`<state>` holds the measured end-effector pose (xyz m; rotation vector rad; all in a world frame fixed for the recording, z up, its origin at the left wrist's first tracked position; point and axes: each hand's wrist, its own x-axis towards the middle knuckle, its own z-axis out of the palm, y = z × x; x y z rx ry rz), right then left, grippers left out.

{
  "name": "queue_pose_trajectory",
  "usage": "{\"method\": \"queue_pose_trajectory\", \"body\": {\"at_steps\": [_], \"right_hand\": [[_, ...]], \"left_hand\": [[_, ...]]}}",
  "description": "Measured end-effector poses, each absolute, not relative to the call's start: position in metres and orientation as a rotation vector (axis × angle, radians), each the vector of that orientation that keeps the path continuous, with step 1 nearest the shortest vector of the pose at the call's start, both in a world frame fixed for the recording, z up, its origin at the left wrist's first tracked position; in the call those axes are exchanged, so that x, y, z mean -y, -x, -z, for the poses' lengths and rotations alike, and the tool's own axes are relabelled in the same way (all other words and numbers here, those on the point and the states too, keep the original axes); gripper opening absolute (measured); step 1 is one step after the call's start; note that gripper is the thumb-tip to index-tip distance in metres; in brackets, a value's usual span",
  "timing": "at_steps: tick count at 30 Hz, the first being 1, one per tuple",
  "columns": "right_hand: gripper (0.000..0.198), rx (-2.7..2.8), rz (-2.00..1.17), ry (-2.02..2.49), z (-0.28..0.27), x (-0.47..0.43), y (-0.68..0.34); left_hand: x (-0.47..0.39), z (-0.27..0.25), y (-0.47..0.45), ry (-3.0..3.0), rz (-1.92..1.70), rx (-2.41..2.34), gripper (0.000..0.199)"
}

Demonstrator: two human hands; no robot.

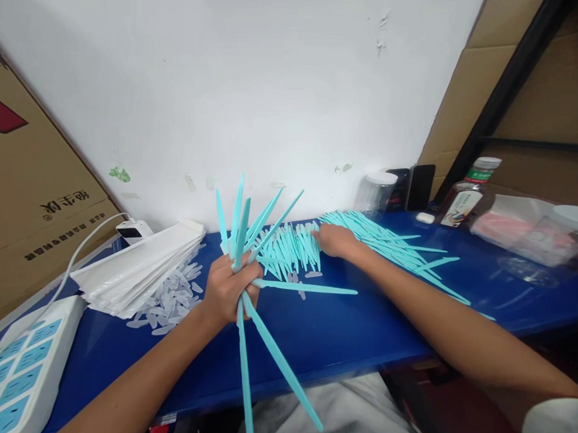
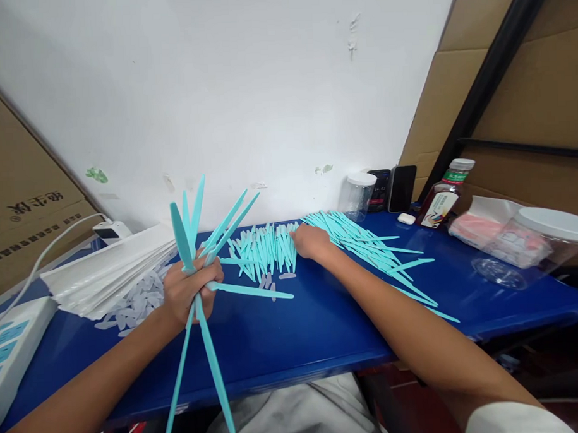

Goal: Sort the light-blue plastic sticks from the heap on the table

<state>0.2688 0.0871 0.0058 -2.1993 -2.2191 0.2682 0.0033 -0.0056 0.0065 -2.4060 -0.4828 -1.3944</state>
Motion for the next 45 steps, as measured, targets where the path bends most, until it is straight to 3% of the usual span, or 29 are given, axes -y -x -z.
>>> {"method": "queue_pose_trajectory", "body": {"at_steps": [3,6,14,22,29,36,41,45], "right_hand": [[0.084,2.213,-0.313,2.195,-0.007,-0.085,-0.268],[0.093,2.223,-0.255,2.176,-0.002,-0.082,-0.261],[0.048,2.166,-0.071,2.169,0.018,-0.084,-0.247],[0.073,2.200,-0.048,2.127,0.013,-0.081,-0.242],[0.053,2.215,-0.013,2.119,0.019,-0.084,-0.238],[0.065,2.298,-0.090,2.173,-0.002,-0.076,-0.254],[0.037,2.485,-0.209,2.221,-0.024,-0.073,-0.270],[0.032,2.599,-0.373,2.237,-0.034,-0.072,-0.278]], "left_hand": [[0.006,-0.007,-0.003,2.429,1.377,0.489,0.037],[0.006,-0.006,-0.002,2.453,1.343,0.518,0.035],[0.006,-0.008,-0.003,2.426,1.372,0.482,0.036],[0.003,-0.002,-0.001,2.431,1.382,0.494,0.027],[0.005,-0.003,0.000,2.460,1.376,0.462,0.028],[0.006,-0.004,0.000,2.453,1.353,0.513,0.033],[0.006,-0.003,-0.002,2.452,1.354,0.499,0.035],[0.006,-0.005,-0.002,2.452,1.359,0.502,0.036]]}}
